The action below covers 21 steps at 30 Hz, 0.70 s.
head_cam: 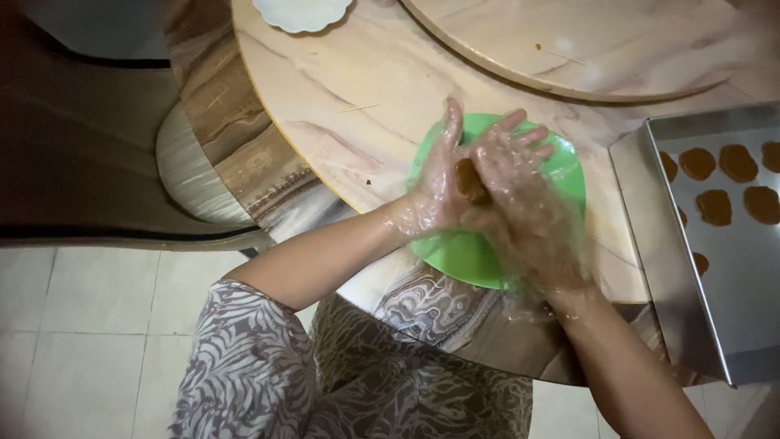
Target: Shaping small portions of dough into balls and arranging them in a baking tray
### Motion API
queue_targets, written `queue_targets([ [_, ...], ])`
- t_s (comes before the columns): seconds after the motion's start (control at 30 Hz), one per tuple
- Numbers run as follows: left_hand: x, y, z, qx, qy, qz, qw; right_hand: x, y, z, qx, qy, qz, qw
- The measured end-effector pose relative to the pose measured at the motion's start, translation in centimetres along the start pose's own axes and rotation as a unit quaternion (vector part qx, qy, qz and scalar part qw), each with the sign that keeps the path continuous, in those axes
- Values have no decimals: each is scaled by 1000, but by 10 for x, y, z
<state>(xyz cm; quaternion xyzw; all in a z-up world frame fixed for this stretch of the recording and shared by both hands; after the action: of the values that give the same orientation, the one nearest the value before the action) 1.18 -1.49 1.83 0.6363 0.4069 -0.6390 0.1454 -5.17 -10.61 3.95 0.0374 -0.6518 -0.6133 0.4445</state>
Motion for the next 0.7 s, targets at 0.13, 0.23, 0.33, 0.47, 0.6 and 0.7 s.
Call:
queue_targets([
  [0.13,22,22,-5,-5,36,41,998,-13,3,15,84,-68,96,990],
  [0.23,40,35,-6,15,-2,86,996,-20,-1,22,102,-113,150,977],
  [0.33,42,40,-8,7,-3,102,995,-20,-7,15,55,-103,210,971],
  [0.47,42,38,-5,-2,13,86,996,-21,-15,-9,-244,252,208,913],
  [0.6,17,21,-4,39,-29,113,992,-23,-39,-33,-21,-86,144,986],
  [0.7,14,23,-10,30,16,100,994,-23,-20,-15,-19,-33,129,991],
])
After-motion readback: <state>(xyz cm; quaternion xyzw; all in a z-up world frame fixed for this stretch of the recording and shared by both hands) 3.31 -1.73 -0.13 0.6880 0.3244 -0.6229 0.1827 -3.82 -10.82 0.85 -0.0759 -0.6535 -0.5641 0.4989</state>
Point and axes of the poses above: each hand's wrist, its own y-axis towards the middle knuckle, its own x-axis out of the back of the hand, z = x × y, the point moved 3 cm from there along y, towards the middle knuckle, and after that the axes turned 11 degrees about -z, right-handed, at the moved point
